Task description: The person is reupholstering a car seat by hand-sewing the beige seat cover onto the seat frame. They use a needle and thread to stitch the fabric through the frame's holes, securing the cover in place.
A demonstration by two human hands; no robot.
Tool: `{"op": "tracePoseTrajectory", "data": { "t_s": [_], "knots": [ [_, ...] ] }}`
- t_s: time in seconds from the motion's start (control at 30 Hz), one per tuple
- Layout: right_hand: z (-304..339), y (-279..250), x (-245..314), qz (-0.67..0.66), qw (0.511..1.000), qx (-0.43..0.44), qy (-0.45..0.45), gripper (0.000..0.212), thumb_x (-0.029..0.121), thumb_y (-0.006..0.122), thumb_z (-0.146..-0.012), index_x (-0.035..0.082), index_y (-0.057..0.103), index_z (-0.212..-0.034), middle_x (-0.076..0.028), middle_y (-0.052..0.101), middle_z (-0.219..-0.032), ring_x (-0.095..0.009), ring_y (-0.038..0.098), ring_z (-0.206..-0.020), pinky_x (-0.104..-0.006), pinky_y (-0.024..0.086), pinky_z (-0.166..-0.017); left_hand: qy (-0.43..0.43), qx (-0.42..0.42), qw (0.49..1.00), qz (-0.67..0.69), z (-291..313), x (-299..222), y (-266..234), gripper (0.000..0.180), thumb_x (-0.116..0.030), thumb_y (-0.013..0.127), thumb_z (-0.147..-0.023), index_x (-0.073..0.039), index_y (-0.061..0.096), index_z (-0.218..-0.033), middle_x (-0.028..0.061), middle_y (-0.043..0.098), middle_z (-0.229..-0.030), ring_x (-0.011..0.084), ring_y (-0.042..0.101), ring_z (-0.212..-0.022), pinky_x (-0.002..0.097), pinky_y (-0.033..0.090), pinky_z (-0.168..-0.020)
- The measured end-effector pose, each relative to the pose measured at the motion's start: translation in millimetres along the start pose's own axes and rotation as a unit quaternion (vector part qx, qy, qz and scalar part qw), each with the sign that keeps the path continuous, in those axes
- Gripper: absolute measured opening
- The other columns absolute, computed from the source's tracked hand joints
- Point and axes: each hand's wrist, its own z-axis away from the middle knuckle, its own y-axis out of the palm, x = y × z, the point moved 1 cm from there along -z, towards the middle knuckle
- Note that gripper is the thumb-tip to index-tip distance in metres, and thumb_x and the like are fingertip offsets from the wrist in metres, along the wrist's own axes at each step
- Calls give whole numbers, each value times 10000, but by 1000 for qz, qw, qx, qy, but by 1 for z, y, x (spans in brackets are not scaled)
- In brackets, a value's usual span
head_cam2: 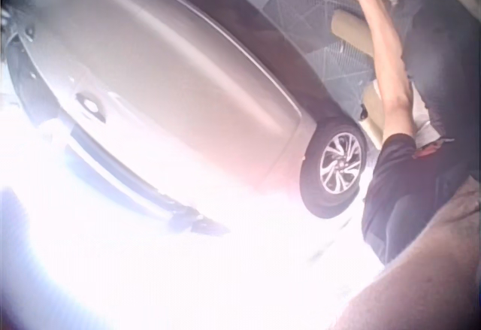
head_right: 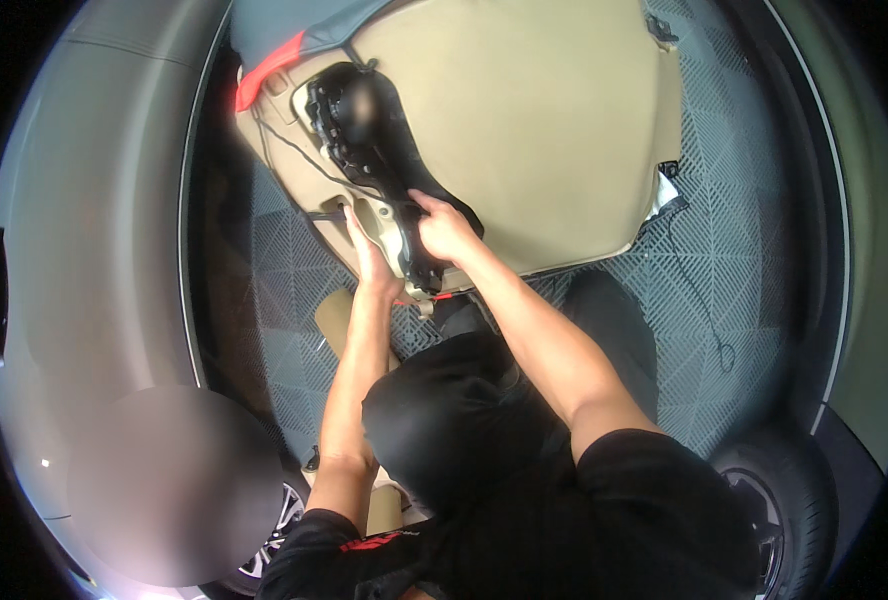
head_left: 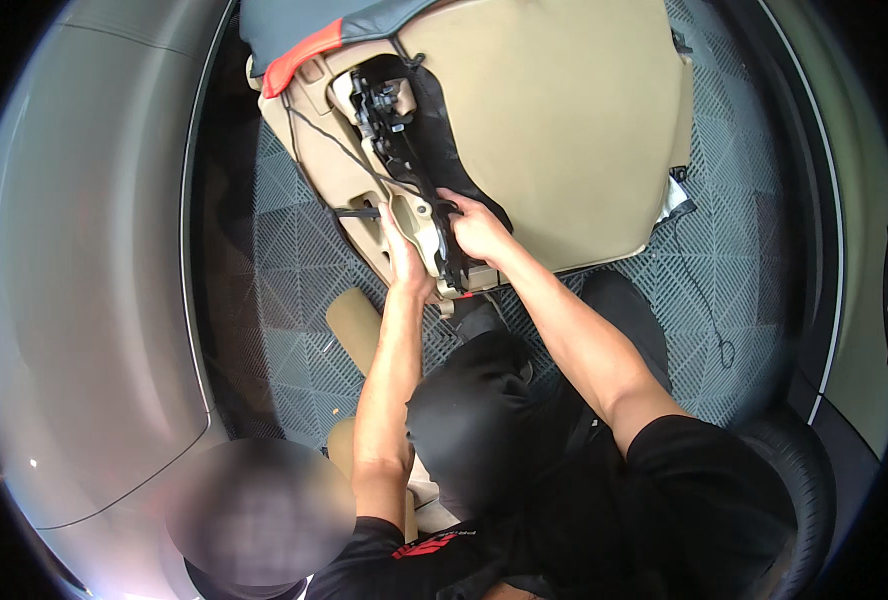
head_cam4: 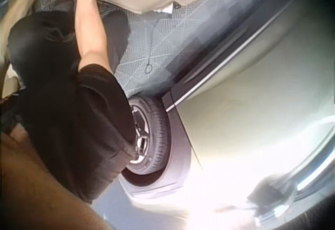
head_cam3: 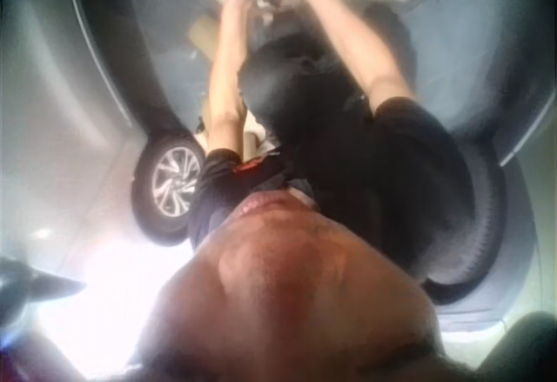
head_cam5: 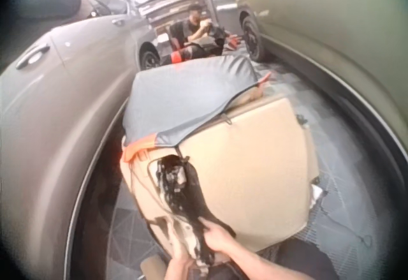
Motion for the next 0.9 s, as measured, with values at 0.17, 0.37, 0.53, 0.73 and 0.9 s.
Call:
{"op": "tracePoseTrajectory", "data": {
  "t_s": [0.17, 0.37, 0.53, 0.73, 0.9],
  "knots": [
    [-9, 5, -1, -53, 997, -24, 58, 501, -14, 527, -934, -53, 534, -1433, -136, 704, -1228, -153, 651, -1064, -264, 499, -946, -7, -5, 1000, -10, 5, 0, -1, 719, -708, 392, -1001, -121, 525, -1394, 38, 624, -1302, 220, 597, -1187, 407, 470, -1050],
    [-11, 8, 8, -163, 982, -24, 87, 541, -62, 575, -879, -60, 542, -1419, -148, 705, -1194, -165, 667, -1000, -268, 525, -885, 6, -2, 1000, -6, 1, 4, -8, 718, -696, 370, -1014, -115, 517, -1409, 43, 620, -1314, 220, 598, -1191, 403, 478, -1039],
    [-6, 7, 18, -325, 928, -52, 176, 524, -57, 570, -846, -86, 557, -1369, -142, 683, -1123, -208, 651, -966, -311, 526, -879, 4, -36, 999, -34, 4, 3, 1, 723, -714, 383, -1000, -120, 534, -1383, 43, 631, -1281, 218, 614, -1150, 398, 491, -1013],
    [18, 26, 13, -460, 866, -156, 116, 398, 9, 622, -891, -26, 626, -1288, -111, 679, -1138, -205, 624, -1007, -329, 498, -877, 29, -21, 999, -26, 2, 10, -9, 666, -680, 378, -1019, -129, 568, -1340, 32, 657, -1209, 194, 620, -1122, 362, 500, -990],
    [23, 27, 7, -426, 879, -185, 104, 293, 111, 660, -950, 7, 677, -1224, -70, 701, -1166, -172, 611, -1023, -317, 466, -859, 32, -18, 999, -40, 7, 8, -3, 760, -657, 356, -1036, -87, 382, -1538, 83, 507, -1475, 213, 481, -1350, 373, 352, -1158]
  ]
}}
